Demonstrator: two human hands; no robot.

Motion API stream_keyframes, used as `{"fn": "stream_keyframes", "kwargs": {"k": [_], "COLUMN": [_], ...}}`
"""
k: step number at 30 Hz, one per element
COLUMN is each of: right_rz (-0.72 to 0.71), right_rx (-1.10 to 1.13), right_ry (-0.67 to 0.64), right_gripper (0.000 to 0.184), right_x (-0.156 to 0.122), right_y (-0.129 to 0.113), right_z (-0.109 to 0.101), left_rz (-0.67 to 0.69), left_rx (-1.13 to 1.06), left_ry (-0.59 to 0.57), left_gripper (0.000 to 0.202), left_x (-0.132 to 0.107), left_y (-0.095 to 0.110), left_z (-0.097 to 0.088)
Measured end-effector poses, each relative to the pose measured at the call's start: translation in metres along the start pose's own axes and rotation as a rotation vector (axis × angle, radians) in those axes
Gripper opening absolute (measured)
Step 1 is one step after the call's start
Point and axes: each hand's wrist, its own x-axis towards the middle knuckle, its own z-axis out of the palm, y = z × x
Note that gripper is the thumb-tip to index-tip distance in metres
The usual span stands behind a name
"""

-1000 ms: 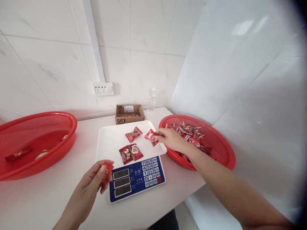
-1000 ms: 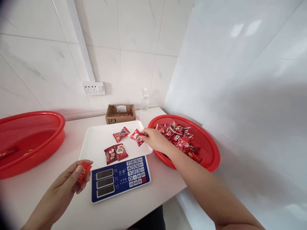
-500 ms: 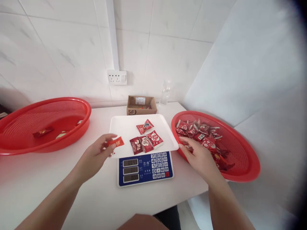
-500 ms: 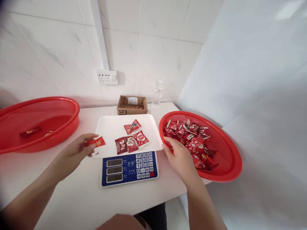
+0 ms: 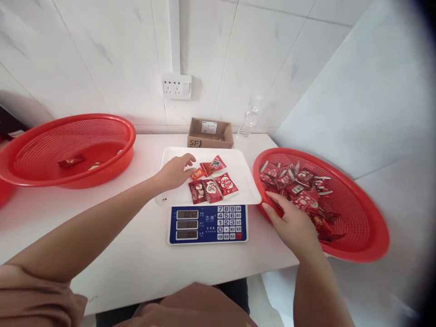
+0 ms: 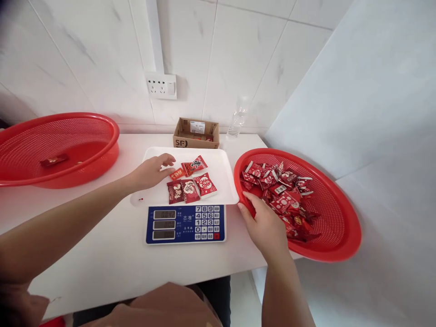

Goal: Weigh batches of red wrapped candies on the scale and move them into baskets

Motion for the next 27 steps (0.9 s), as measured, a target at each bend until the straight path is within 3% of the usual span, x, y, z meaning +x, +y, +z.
{"fn": "stream_keyframes", "kwargs": {"k": [4, 9, 15, 20, 27], "right_rz": [0.039, 0.038, 0.010, 0.003, -0.013], "right_rx": [-0.048, -0.051, -0.061, -0.099, -0.122], "right_ry": [-0.035, -0.040, -0.027, -0.006, -0.009], "right_gripper": [0.049, 0.050, 0.050, 0.049, 0.049], "right_x": [-0.001, -0.001, -0.001, -0.002, -0.002], "right_y": [-0.002, -0.001, 0.000, 0.001, 0.001], "right_z": [0.000, 0.000, 0.001, 0.003, 0.003], "left_rz": [0.067, 0.262, 0.349, 0.417, 0.396], "left_rx": [0.039, 0.063, 0.213, 0.284, 0.228], "left_ry": [-0.031, -0.150, -0.334, -0.372, -0.349], "left_gripper": [0.041, 0.050, 0.071, 0.068, 0.077], "left_x": [0.007, 0.020, 0.034, 0.032, 0.016], "left_y": [0.005, 0.024, 0.045, 0.042, 0.032], "left_z": [0.001, 0.009, 0.025, 0.028, 0.013]}}
